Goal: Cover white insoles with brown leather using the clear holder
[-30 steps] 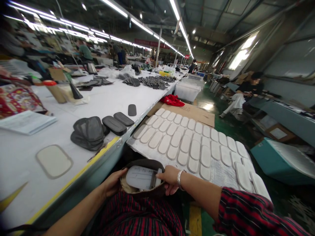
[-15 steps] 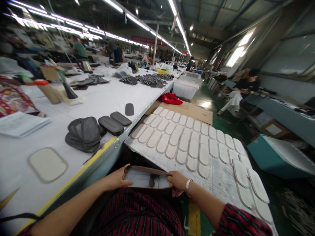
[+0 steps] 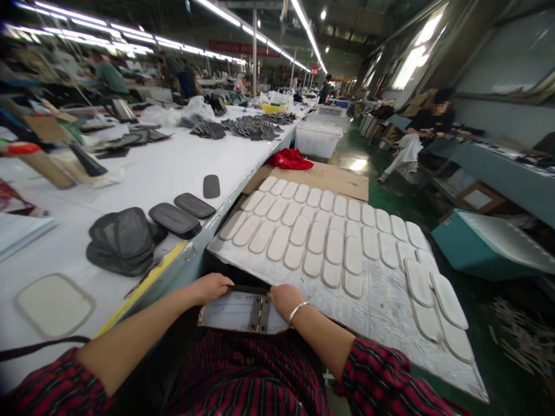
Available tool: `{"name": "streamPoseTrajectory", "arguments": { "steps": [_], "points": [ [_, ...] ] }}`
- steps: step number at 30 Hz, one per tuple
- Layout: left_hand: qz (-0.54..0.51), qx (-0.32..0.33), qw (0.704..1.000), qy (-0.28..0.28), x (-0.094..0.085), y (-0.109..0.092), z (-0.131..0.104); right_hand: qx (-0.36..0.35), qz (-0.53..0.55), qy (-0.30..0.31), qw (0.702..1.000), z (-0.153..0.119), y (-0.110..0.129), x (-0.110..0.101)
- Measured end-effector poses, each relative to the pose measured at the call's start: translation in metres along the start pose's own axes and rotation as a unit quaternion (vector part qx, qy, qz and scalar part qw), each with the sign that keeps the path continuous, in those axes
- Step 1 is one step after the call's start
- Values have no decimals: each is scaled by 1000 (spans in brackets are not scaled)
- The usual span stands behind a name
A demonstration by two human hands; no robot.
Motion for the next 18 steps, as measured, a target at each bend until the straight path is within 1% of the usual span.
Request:
{"name": "streamPoseTrajectory", "arguments": {
  "steps": [2,4,5,6,7,8,9,10,11,12,13,15,16,17,18],
  "points": [
    [0,-11,999,45,2,0,2,-1,24,10,1000,6,-7,0],
    [-7,-15,997,78,3,0,-4,-14,52,21,998,2,-10,1],
    [-12,-14,997,81,3,1,-9,-21,69,19,997,-5,-11,0],
    [-18,-16,997,69,1,4,-16,-20,95,11,995,-13,-14,1],
    [-22,-24,999,44,0,9,-23,-7,132,2,991,-23,-18,3],
    [-23,-39,999,12,-2,16,-32,21,181,-1,983,-33,-23,9],
    [-24,-57,998,-17,-2,24,-41,60,242,7,968,-45,-29,20],
    [-27,-77,996,-38,1,33,-50,102,309,26,945,-56,-34,34],
    [-34,-96,994,-46,5,41,-59,137,375,50,915,-67,-34,50],
    [-48,-110,992,-42,12,48,-66,160,433,74,884,-76,-31,65],
    [-69,-120,990,-36,19,53,-72,173,486,88,852,-83,-26,76],
    [-121,-128,984,-32,28,59,-79,175,570,85,798,-90,-15,90],
    [-143,-127,981,-37,30,61,-81,173,600,77,777,-92,-11,93],
    [-160,-123,978,-45,31,61,-81,174,620,68,762,-93,-8,96],
    [-171,-118,977,-54,31,61,-81,175,630,58,755,-93,-7,98]
  ]
}}
Point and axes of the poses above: each hand's wrist, its own z-axis towards the middle knuckle, its own x-axis out of the palm, y = z × x, the point moved 9 cm from there along z, towards the middle knuckle, and after that the axes turned 7 degrees about -x, right-handed, at the moved point
